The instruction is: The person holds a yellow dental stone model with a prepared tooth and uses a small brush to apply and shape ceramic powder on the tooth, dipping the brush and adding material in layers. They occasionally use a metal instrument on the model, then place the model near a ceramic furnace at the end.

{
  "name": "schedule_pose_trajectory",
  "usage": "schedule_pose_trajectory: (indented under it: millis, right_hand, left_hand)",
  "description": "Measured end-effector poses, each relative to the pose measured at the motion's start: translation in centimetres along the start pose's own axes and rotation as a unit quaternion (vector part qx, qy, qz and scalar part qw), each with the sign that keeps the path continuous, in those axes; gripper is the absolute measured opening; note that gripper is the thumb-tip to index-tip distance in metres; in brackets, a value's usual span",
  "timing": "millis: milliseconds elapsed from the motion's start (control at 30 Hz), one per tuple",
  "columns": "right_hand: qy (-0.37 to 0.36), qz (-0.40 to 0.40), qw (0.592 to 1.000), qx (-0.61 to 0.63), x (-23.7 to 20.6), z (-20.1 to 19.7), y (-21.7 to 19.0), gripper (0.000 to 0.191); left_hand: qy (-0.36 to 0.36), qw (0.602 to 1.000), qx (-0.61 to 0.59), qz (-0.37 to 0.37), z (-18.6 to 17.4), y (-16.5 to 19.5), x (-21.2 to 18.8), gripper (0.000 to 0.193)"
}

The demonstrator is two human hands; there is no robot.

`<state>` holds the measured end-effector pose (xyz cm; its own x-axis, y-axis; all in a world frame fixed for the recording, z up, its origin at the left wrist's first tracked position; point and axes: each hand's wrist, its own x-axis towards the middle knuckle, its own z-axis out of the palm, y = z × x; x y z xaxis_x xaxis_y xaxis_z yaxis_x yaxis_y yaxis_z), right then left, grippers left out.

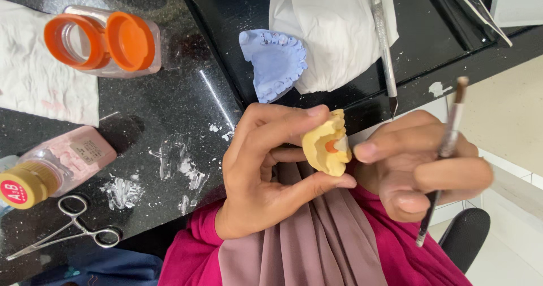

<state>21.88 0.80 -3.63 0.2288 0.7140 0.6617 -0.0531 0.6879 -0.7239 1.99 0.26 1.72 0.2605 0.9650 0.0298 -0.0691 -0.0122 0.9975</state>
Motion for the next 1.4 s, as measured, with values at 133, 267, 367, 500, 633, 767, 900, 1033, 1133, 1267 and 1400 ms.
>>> schedule_pose_trajectory:
  millis: [133,267,367,500,633,767,900,1033,1133,1267,1400]
  right_hand:
    - [-0.054,-0.082,0.994,-0.049,0.2,-1.8,1.3,0.051]
    - [-0.126,-0.117,0.979,-0.11,1.7,-1.1,2.3,0.068]
    - [-0.101,-0.143,0.981,-0.079,1.0,0.7,3.5,0.065]
    - [-0.062,-0.128,0.99,-0.021,0.0,1.3,4.2,0.059]
    - [-0.069,-0.144,0.987,0.019,0.4,1.5,4.1,0.059]
    - [-0.009,-0.094,0.995,-0.008,0.0,3.2,3.0,0.061]
    - [-0.047,-0.062,0.997,-0.01,-0.3,2.5,2.3,0.057]
    - [-0.099,-0.027,0.995,-0.004,-0.5,0.8,1.8,0.054]
    - [-0.088,0.017,0.996,0.012,-1.1,0.8,1.2,0.046]
    - [-0.052,0.084,0.99,0.101,-1.3,1.2,0.9,0.037]
    - [-0.091,0.105,0.968,0.209,-0.5,0.5,1.8,0.048]
  left_hand:
    - [-0.051,0.965,-0.221,-0.129,-0.9,0.2,0.1,0.101]
    - [-0.082,0.887,-0.395,-0.225,-1.4,0.4,0.6,0.121]
    - [-0.123,0.877,-0.392,-0.25,-1.6,0.7,0.9,0.125]
    - [-0.155,0.891,-0.354,-0.237,-1.9,1.1,0.8,0.119]
    - [-0.194,0.909,-0.309,-0.201,-2.1,0.6,0.9,0.116]
    - [-0.211,0.916,-0.285,-0.186,-2.0,0.4,0.8,0.108]
    - [-0.19,0.938,-0.254,-0.137,-1.8,0.3,0.7,0.096]
    - [-0.15,0.975,-0.129,-0.098,-1.8,0.2,1.1,0.088]
    - [-0.124,0.983,-0.114,-0.07,-1.6,0.0,1.3,0.078]
    - [-0.076,0.956,-0.276,-0.072,-0.5,-0.3,0.8,0.071]
    - [-0.102,0.991,-0.086,0.009,-1.4,-1.0,0.3,0.065]
